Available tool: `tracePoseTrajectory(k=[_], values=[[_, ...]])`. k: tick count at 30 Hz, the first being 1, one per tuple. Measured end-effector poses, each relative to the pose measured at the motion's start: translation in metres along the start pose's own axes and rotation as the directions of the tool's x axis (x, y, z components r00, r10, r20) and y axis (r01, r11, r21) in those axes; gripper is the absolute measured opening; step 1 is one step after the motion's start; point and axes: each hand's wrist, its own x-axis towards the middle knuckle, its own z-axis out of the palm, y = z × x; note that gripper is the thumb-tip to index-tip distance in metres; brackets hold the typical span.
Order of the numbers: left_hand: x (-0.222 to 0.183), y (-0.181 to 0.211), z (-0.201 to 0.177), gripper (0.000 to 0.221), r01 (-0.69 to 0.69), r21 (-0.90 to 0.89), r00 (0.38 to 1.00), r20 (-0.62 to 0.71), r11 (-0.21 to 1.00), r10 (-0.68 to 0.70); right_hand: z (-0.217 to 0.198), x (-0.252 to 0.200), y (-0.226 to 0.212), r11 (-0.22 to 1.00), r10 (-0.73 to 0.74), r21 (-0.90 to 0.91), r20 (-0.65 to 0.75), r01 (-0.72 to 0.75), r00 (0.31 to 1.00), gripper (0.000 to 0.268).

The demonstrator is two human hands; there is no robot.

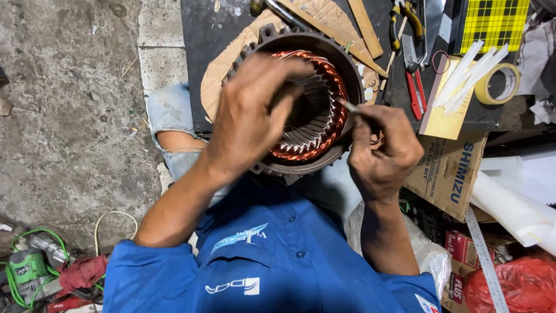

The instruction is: The person is inserting and trimming insulation strips into the slots of an electric motor stator as part of a repair process.

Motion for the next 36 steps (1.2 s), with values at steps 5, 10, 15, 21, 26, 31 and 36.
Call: tracePoseTrajectory(k=[5, 10, 15, 21, 26, 31, 36], values=[[0.038, -0.02, -0.01, 0.053, -0.051, 0.199, 0.99, 0.142, 0.979, 0.023, 0.012, 0.006, 0.005, 0.999, 0.027, -0.023, -0.081, -0.029, 0.996, 0.012], [0.045, -0.038, -0.004, 0.062, 0.027, 0.224, 0.954, 0.286, 0.974, -0.092, 0.022, 0.01, 0.004, 0.999, 0.013, -0.045, -0.138, -0.019, 0.99, 0.013], [0.045, -0.033, -0.009, 0.051, -0.046, 0.138, 0.976, 0.216, 0.989, 0.015, 0.023, 0.01, 0.002, 0.999, -0.003, -0.05, -0.178, -0.006, 0.984, 0.017], [0.048, -0.031, -0.007, 0.045, -0.054, 0.11, 0.982, 0.186, 0.992, 0.033, 0.024, 0.009, 0.002, 0.999, 0.01, -0.043, -0.187, -0.019, 0.982, 0.019], [0.047, -0.033, -0.005, 0.04, -0.059, 0.118, 0.986, 0.163, 0.991, 0.04, 0.024, 0.01, 0.001, 0.999, -0.006, -0.032, -0.181, 0.001, 0.983, 0.016], [0.048, -0.033, -0.005, 0.036, -0.082, 0.101, 0.986, 0.152, 0.991, 0.066, 0.023, 0.014, -0.005, 0.998, 0.021, -0.051, -0.189, -0.031, 0.982, 0.011], [0.047, -0.031, -0.004, 0.037, -0.1, 0.146, 0.986, 0.149, 0.984, 0.078, 0.022, 0.014, -0.003, 0.998, -0.005, -0.067, -0.166, -0.006, 0.986, 0.011]])
